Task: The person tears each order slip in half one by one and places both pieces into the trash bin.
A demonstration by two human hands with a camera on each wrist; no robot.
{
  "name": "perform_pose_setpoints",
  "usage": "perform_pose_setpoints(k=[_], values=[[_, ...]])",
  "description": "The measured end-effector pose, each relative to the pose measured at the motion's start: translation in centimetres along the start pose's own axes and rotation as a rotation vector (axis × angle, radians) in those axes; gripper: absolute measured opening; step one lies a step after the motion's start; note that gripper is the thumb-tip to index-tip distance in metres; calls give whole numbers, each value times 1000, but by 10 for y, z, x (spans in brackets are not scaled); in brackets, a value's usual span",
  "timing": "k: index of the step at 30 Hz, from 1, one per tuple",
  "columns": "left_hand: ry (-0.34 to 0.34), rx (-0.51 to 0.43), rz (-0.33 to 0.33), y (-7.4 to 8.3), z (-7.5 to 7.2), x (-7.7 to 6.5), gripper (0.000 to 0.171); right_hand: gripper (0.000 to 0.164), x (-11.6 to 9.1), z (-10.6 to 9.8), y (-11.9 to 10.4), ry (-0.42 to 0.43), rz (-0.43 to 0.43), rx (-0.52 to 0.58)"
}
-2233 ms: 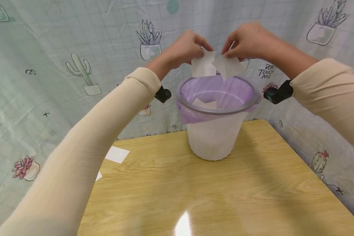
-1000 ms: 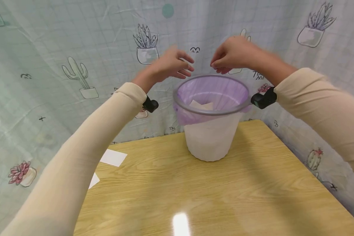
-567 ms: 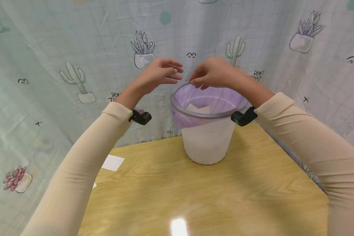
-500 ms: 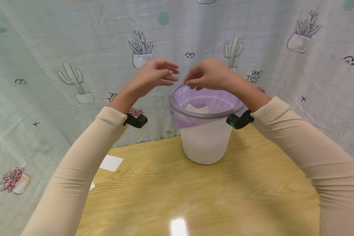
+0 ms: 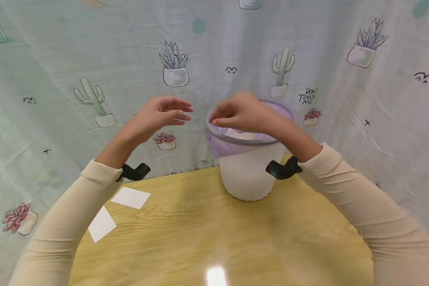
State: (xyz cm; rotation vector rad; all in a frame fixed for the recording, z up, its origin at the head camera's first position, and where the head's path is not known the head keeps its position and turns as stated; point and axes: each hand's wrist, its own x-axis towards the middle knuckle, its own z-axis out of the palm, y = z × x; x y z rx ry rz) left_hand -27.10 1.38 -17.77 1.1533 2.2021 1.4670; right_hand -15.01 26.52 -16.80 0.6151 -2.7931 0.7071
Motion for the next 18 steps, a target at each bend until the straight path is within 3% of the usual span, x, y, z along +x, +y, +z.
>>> perform_pose_setpoints(k=[9, 18], values=[[12, 161, -22, -24, -14, -39, 34, 13, -5, 35, -9, -41, -121, 46], [36, 265, -62, -54, -17, -65, 32, 15, -9, 67, -17, -25, -223, 57]])
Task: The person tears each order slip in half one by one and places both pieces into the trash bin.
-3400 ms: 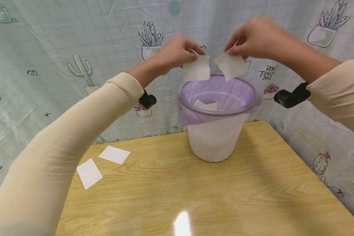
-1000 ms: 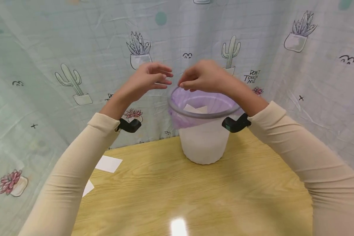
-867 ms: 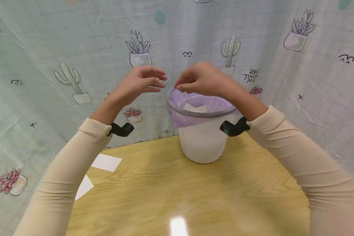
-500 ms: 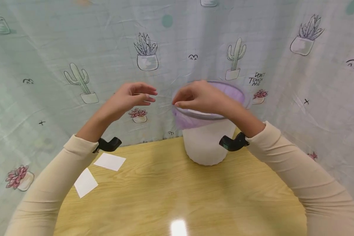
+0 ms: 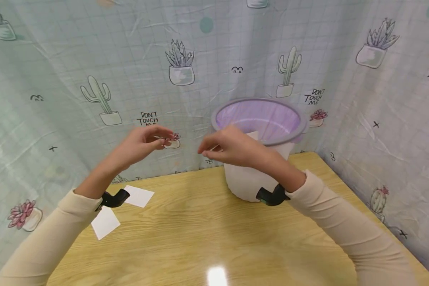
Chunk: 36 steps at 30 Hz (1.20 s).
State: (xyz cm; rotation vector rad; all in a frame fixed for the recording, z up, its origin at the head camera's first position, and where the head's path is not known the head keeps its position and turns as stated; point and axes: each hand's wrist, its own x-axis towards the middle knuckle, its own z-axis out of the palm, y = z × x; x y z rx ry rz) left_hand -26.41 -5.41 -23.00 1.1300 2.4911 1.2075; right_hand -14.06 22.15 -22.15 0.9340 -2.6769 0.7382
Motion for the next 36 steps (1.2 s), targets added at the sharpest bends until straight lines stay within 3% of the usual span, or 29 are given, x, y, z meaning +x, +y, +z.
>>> perform_pose_setpoints(k=[8, 16, 25, 36], values=[[0, 57, -3, -25, 8, -22, 35, 16, 2, 28, -1, -45, -107, 23], [25, 105, -27, -45, 15, -37, 36, 17, 7, 48, -1, -61, -128, -46], [56, 121, -63, -62, 20, -52, 34, 12, 12, 72, 6, 15, -201, -96], [86, 174, -80, -87, 19, -69, 35, 12, 26, 112, 23, 14, -169, -44]])
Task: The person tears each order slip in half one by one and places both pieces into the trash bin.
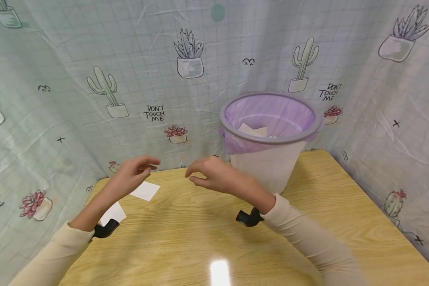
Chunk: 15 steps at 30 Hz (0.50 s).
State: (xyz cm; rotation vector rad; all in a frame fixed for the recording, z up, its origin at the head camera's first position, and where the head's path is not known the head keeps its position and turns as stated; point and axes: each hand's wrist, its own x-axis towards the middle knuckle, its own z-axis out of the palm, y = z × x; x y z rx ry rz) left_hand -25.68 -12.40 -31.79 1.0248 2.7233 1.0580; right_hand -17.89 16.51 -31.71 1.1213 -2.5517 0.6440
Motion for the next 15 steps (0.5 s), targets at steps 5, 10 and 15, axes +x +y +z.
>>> perform_pose_setpoints(k=[5, 10, 15], values=[[23, 85, -7, -20, 1, -12, 35, 13, 5, 22, 7, -11, 9, 1], [42, 183, -6, -44, 2, -25, 34, 14, 10, 47, 14, -33, 35, -13], [43, 272, 1, -73, 0, -33, 34, 15, 17, 71, 19, -53, 57, -17]])
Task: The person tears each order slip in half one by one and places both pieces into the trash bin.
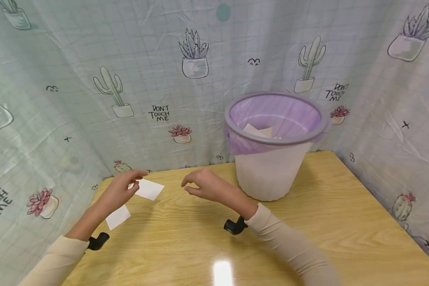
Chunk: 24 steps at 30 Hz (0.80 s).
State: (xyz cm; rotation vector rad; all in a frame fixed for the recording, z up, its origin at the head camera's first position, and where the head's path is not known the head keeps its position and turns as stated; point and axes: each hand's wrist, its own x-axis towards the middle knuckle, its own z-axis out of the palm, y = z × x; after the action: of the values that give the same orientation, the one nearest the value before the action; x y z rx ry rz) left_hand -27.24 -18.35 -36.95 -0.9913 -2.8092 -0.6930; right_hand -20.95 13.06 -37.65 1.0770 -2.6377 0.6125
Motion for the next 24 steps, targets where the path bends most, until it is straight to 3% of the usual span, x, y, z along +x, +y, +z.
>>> perform_pose_setpoints(k=[8, 17, 24], values=[[-27, 71, 51, -56, 11, 1, 39, 23, 24, 38, 4, -70, 129, 62], [-201, -9, 52, -112, 26, 0, 55, 36, 66, 106, 1, -177, 254, 116], [-348, 31, 38, -149, 39, 19, 54, 44, 107, 151, 4, -155, 325, 110]])
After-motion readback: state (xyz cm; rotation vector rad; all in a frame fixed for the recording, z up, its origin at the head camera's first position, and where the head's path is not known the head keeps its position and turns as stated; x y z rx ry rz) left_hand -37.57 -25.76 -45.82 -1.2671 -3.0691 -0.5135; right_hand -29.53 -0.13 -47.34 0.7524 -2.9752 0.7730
